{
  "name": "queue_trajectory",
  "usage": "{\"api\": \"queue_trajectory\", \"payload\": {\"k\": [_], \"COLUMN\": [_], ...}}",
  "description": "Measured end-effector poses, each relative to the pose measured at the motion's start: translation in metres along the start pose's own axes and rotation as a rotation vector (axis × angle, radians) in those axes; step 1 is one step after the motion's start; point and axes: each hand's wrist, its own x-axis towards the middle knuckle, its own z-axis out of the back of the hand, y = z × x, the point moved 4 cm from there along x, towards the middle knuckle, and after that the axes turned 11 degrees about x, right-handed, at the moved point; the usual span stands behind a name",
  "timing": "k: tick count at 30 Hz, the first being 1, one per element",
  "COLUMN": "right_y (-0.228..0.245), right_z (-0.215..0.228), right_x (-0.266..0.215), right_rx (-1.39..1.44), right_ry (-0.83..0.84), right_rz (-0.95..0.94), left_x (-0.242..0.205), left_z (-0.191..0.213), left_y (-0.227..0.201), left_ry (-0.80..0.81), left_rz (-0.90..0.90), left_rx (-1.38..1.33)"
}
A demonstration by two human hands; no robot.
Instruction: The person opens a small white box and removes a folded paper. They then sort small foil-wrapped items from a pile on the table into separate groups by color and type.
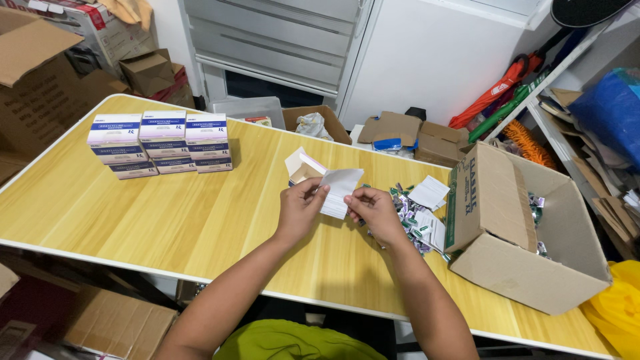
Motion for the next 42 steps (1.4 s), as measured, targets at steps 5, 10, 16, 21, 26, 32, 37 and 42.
{"api": "queue_trajectory", "payload": {"k": [5, 10, 16, 21, 26, 32, 37, 42], "right_y": [0.0, 0.002, 0.016, 0.047, 0.056, 0.058, 0.06, 0.054], "right_z": [0.0, 0.007, 0.007, -0.003, -0.015, -0.017, -0.018, -0.014], "right_x": [-0.001, 0.001, -0.003, -0.02, -0.026, -0.025, -0.026, -0.024], "right_rx": [-0.005, 0.09, 0.091, -0.456, -0.571, -0.592, -0.61, -0.523], "right_ry": [-0.068, -0.122, 0.008, 0.193, 0.184, 0.163, 0.159, 0.14], "right_rz": [0.115, 0.15, 0.261, 0.549, 0.618, 0.628, 0.677, 0.577], "left_x": [0.0, 0.004, 0.014, 0.013, 0.015, 0.014, 0.014, 0.014], "left_z": [-0.001, -0.007, -0.007, -0.004, -0.001, -0.001, 0.001, 0.001], "left_y": [0.005, 0.025, 0.044, 0.042, 0.035, 0.033, 0.032, 0.028], "left_ry": [0.0, 0.065, 0.214, 0.328, 0.329, 0.328, 0.311, 0.252], "left_rz": [0.015, 0.035, 0.19, 0.321, 0.336, 0.292, 0.179, 0.089], "left_rx": [-0.011, -0.13, -0.39, -0.475, -0.594, -0.374, -0.323, -0.229]}}
